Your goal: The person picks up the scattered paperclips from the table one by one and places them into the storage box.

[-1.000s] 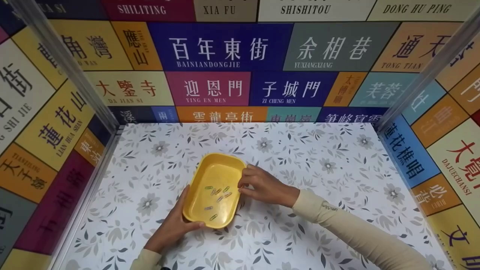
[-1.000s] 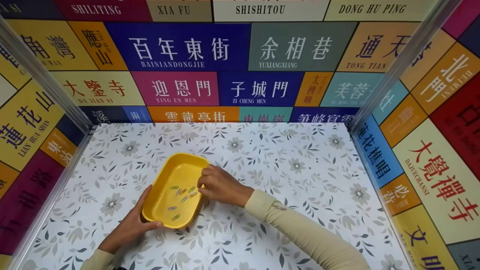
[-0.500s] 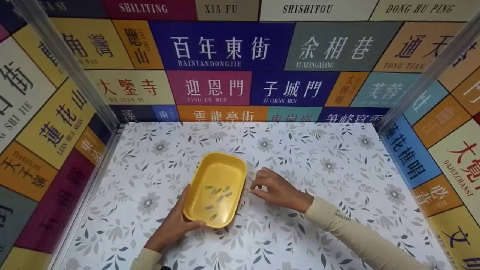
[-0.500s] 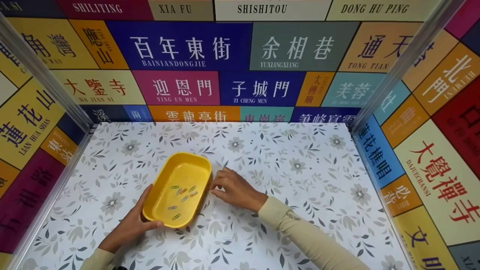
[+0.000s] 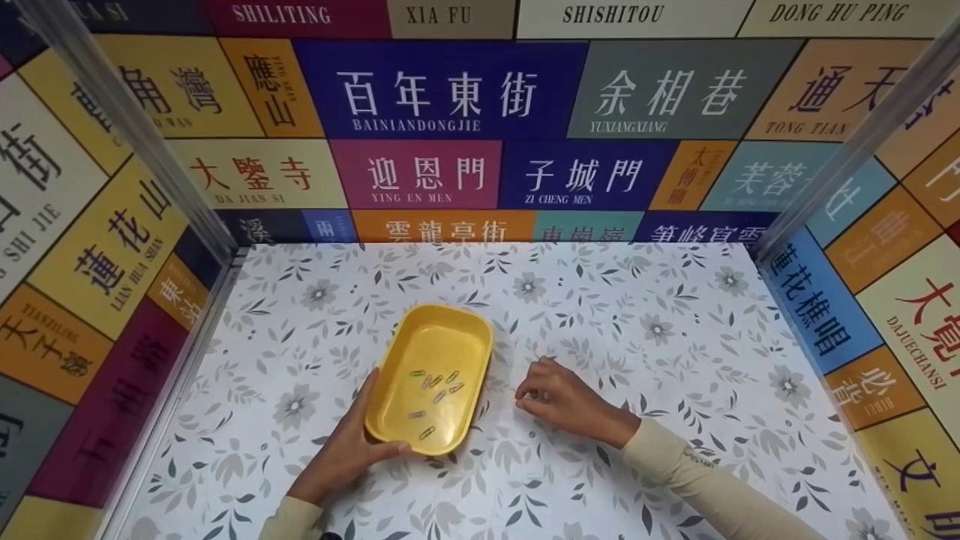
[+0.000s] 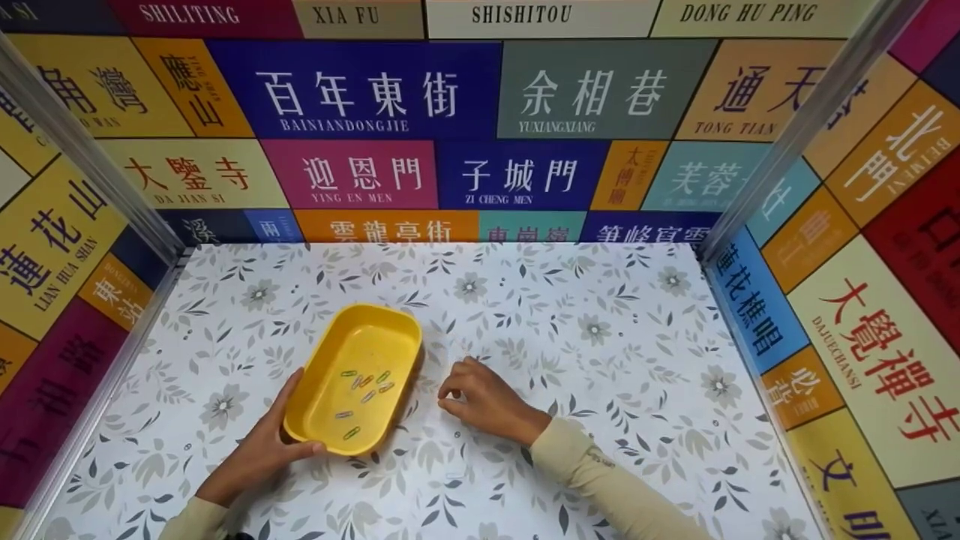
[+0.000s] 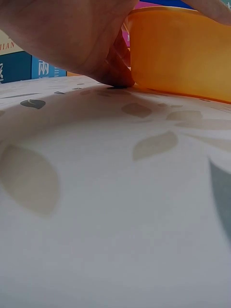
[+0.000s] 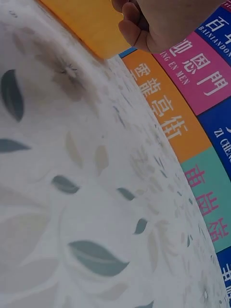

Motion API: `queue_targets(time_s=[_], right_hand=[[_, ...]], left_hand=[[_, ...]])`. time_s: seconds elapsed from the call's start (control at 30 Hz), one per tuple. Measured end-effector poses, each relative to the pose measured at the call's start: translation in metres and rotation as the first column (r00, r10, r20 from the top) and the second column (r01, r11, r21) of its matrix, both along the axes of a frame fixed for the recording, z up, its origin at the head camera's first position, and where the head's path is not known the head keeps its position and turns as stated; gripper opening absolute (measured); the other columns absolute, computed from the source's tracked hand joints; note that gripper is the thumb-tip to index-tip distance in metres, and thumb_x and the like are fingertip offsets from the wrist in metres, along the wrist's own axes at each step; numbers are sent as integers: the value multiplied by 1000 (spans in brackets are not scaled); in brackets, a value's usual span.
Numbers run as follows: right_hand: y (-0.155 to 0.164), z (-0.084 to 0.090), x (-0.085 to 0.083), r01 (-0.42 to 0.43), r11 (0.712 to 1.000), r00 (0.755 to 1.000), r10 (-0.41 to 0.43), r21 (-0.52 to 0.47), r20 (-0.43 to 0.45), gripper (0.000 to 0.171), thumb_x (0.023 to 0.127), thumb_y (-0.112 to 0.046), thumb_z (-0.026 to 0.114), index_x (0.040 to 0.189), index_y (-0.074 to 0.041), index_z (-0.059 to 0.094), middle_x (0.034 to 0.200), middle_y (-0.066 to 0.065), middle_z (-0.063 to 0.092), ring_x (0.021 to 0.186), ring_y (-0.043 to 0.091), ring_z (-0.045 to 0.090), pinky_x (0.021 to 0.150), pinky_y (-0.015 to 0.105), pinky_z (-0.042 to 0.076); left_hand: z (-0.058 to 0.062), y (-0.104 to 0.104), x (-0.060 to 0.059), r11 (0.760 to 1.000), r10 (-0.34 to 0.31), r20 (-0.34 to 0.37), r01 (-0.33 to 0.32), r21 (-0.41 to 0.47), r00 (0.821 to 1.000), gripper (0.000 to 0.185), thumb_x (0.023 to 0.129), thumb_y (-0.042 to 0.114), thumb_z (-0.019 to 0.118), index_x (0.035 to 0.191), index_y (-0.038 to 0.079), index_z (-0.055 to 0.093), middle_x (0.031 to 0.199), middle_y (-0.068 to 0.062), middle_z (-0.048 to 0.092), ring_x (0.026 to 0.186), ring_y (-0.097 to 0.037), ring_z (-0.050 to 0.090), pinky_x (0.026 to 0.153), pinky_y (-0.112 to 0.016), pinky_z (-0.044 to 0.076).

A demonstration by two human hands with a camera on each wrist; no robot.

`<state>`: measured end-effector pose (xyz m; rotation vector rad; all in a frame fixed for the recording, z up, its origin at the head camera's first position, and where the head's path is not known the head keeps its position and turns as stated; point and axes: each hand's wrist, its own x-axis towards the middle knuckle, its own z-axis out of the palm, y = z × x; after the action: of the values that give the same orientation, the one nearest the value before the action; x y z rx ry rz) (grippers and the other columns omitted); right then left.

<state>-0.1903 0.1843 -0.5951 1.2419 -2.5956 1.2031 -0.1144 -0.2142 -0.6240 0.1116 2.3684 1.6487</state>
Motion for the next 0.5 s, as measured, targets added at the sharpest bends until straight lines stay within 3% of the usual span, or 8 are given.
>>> queue_targets(time_s=[0.5], right_hand=[[12,-25,27,-11,999,998,9,-40,-64,13,90,0,85,90,-12,82,83,-4,62,80,8,50,71,22,47]], left_hand=[[-2,-1,0,999,0,-10,1,39,1000,140,80,33,101,179,24,3,185,-2,10,170,-30,10,135,-57,5]])
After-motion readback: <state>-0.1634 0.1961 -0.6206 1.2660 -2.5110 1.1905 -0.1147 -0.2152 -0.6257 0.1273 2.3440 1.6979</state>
